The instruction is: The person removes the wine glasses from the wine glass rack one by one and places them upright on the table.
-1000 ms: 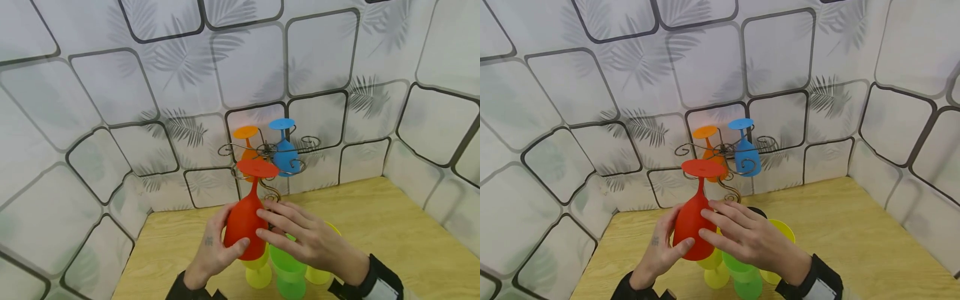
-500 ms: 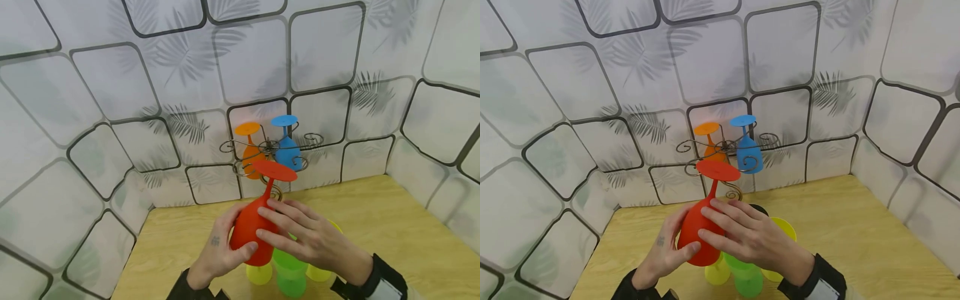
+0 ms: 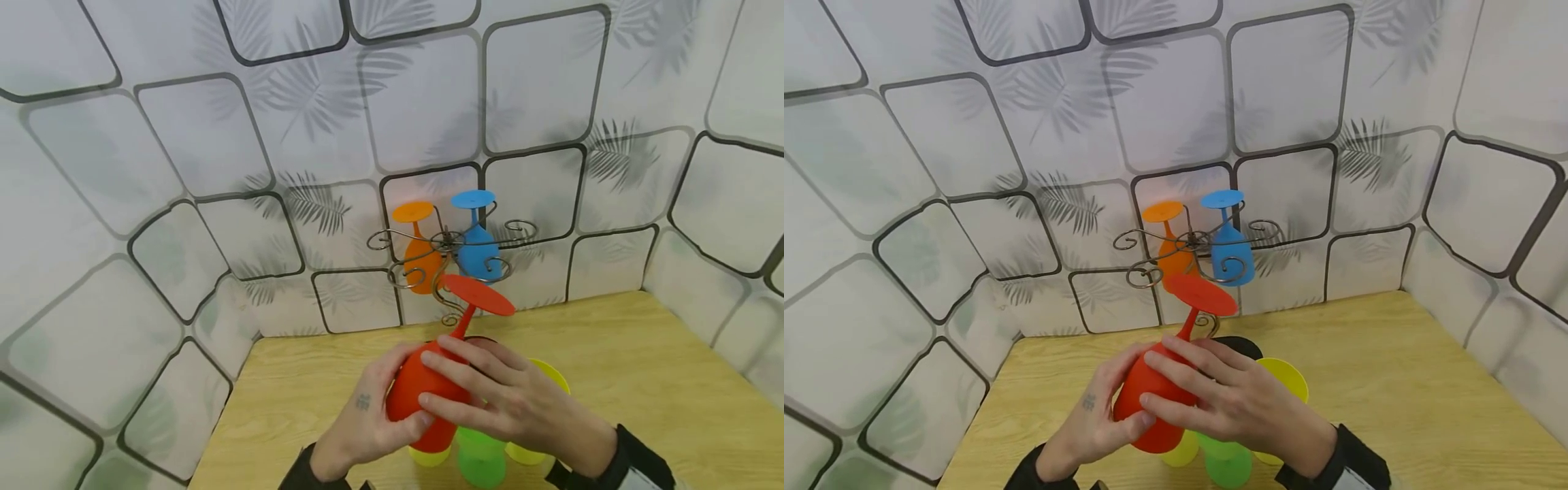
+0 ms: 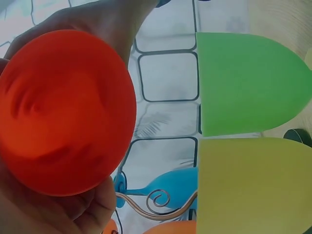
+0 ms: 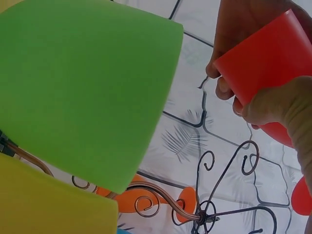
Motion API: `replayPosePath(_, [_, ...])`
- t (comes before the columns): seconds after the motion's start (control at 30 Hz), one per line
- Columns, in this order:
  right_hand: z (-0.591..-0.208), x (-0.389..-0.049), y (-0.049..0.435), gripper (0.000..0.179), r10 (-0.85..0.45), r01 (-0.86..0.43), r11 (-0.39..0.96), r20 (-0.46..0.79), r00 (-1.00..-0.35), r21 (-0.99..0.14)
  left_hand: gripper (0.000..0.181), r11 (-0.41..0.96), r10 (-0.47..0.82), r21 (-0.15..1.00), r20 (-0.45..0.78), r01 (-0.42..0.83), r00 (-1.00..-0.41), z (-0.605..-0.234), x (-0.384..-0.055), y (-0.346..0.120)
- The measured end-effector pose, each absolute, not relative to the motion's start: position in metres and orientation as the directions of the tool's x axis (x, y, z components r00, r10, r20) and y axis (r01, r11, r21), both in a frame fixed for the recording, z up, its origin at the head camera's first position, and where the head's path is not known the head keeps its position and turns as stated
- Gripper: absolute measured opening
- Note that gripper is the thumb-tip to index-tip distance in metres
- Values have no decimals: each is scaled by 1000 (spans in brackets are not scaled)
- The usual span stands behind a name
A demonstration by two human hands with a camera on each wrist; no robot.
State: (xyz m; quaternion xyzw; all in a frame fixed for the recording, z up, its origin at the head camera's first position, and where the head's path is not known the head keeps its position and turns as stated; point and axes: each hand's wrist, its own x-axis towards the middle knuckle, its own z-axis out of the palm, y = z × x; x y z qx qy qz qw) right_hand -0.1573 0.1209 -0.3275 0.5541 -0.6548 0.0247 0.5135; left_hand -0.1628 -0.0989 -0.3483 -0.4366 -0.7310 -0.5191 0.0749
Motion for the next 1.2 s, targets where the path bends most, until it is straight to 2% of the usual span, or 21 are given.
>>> replayPosePath(0.27, [-329, -155, 127, 29, -694, -731, 396, 702, 157, 556, 71, 97, 551, 713, 542, 694, -634, -347, -161, -94])
replayPosePath(0.7, [-327, -146, 138, 27, -651, -729, 455, 749, 120, 512, 61, 29, 547, 733, 557, 679, -625, -350, -156, -88])
replayPosePath(0.87, [-325, -143, 141, 23, -573, -720, 500, 807, 141, 481, 60, 36, 520, 725, 574, 688, -632, -350, -156, -86])
replayPosePath(1.0, [-326, -145, 145, 20, -498, -734, 531, 857, 132, 423, 59, 9, 516, 705, 604, 709, -608, -349, -155, -84])
replayPosePath(1.2, [-334, -147, 153, 26, -420, -757, 576, 906, 48, 308, 58, -83, 530, 662, 663, 745, -529, -352, -154, -80])
